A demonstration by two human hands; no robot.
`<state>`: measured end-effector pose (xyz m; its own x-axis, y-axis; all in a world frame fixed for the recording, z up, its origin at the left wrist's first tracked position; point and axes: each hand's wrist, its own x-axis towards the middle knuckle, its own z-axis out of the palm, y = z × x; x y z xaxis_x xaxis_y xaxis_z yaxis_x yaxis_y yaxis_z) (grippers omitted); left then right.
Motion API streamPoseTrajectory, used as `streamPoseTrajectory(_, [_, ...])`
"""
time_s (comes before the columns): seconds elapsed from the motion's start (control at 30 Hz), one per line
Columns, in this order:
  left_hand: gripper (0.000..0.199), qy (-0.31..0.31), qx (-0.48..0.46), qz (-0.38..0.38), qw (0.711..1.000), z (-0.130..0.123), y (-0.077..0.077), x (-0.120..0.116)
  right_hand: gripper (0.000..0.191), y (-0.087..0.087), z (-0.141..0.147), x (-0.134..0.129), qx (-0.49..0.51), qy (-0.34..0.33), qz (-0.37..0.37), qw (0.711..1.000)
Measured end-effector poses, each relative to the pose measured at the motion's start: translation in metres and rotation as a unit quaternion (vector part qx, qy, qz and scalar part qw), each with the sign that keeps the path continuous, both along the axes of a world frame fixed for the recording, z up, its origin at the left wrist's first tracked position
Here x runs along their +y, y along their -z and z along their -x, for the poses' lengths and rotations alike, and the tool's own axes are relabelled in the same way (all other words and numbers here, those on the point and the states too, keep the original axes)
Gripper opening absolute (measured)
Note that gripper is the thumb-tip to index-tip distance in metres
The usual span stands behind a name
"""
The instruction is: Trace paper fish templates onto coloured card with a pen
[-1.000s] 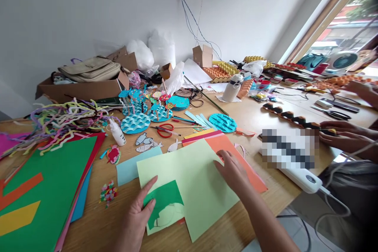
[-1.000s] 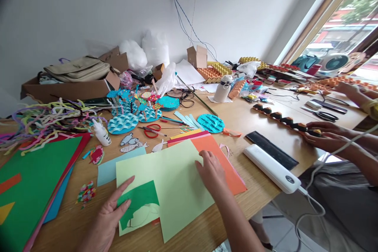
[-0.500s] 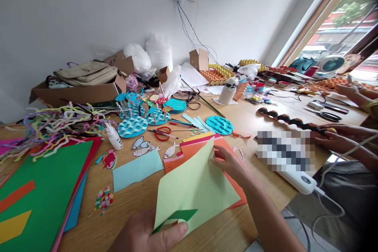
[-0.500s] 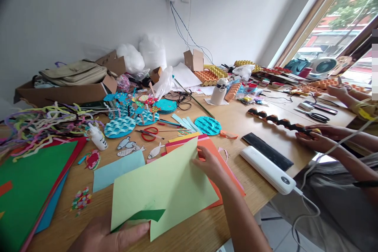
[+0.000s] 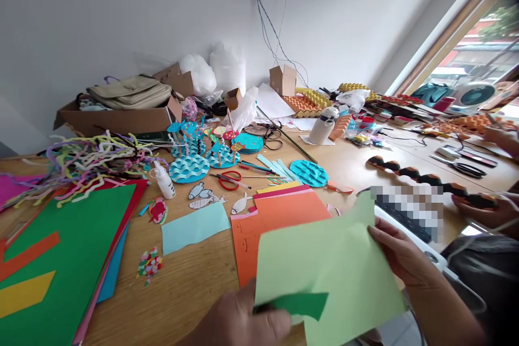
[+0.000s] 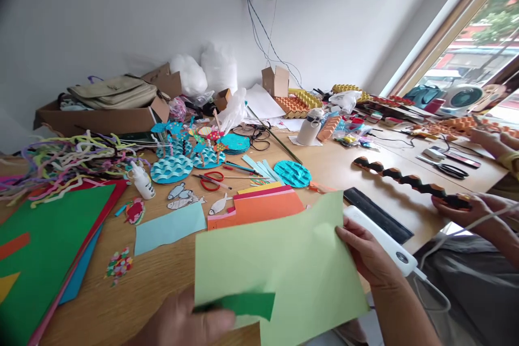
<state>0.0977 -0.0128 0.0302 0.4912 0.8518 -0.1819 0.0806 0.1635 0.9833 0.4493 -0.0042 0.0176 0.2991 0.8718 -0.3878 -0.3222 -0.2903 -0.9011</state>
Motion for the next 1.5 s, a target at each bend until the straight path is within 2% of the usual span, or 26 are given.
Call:
streamPoseTrajectory(0.1, [0.016, 0.020, 0.043, -0.116, 0.992, -0.008, -0.001, 0.016, 0.020, -0.007, -0.003, -0.002, -0.017, -0.007, 0.030, 0.999])
streamPoseTrajectory(0.17, [0.017, 0.000, 0.087, -0.134, 0.987, -0.011, 0.011, 0.024, 0.020, -0.009, -0.002, 0.002, -0.043, -0.032, 0.039, 0.998])
streamPoseTrajectory(0.27, [0.021, -0.011, 0.130, -0.017, 0.991, -0.012, 0.032, 0.033, 0.020, -0.003, 0.003, 0.016, -0.116, -0.061, 0.059, 0.990])
streamPoseTrajectory(0.37, [0.030, -0.003, 0.119, 0.075, 0.990, -0.010, 0.042, 0.040, 0.021, 0.005, 0.009, 0.033, -0.202, -0.085, 0.081, 0.972])
streamPoseTrajectory(0.57, [0.038, 0.003, 0.087, 0.082, 0.993, -0.004, 0.036, 0.049, 0.017, 0.014, 0.015, 0.059, -0.342, -0.139, 0.085, 0.925])
streamPoseTrajectory(0.63, [0.042, 0.009, 0.054, 0.096, 0.994, -0.003, 0.040, 0.047, 0.016, 0.018, 0.013, 0.063, -0.388, -0.150, 0.088, 0.905])
streamPoseTrajectory(0.73, [0.053, 0.019, -0.039, 0.131, 0.990, 0.001, 0.052, 0.042, 0.016, 0.024, 0.007, 0.066, -0.486, -0.163, 0.093, 0.854])
streamPoseTrajectory(0.83, [0.063, 0.023, -0.103, 0.124, 0.987, 0.009, 0.063, 0.037, 0.015, 0.027, 0.002, 0.066, -0.545, -0.147, 0.098, 0.820])
streamPoseTrajectory(0.9, [0.062, 0.025, -0.057, 0.078, 0.995, 0.020, 0.064, 0.034, 0.015, 0.024, 0.002, 0.065, -0.584, -0.115, 0.095, 0.798])
streamPoseTrajectory(0.97, [0.053, 0.021, 0.065, -0.023, 0.997, 0.032, 0.060, 0.030, 0.016, 0.017, 0.008, 0.064, -0.633, -0.090, 0.075, 0.765])
streamPoseTrajectory(1.03, [0.051, 0.022, 0.210, -0.177, 0.961, 0.044, 0.052, 0.028, 0.016, 0.008, 0.022, 0.064, -0.667, -0.090, 0.034, 0.739])
streamPoseTrajectory(1.1, [0.054, 0.050, 0.305, -0.308, 0.900, 0.054, 0.047, 0.028, 0.015, -0.003, 0.044, 0.064, -0.675, -0.114, -0.014, 0.729])
streamPoseTrajectory(1.2, [0.055, 0.064, 0.394, -0.406, 0.822, 0.069, 0.048, 0.034, 0.015, -0.016, 0.087, 0.067, -0.680, -0.193, -0.065, 0.705])
streamPoseTrajectory(1.27, [0.055, 0.037, 0.456, -0.410, 0.789, 0.080, 0.051, 0.044, 0.017, -0.023, 0.115, 0.071, -0.669, -0.264, -0.108, 0.687])
streamPoseTrajectory(1.33, [0.052, 0.014, 0.508, -0.386, 0.770, 0.092, 0.053, 0.058, 0.017, -0.027, 0.138, 0.078, -0.662, -0.322, -0.125, 0.665])
streamPoseTrajectory(1.5, [0.056, 0.016, 0.556, -0.311, 0.770, 0.109, 0.045, 0.094, 0.022, -0.026, 0.177, 0.112, -0.689, -0.419, -0.142, 0.574])
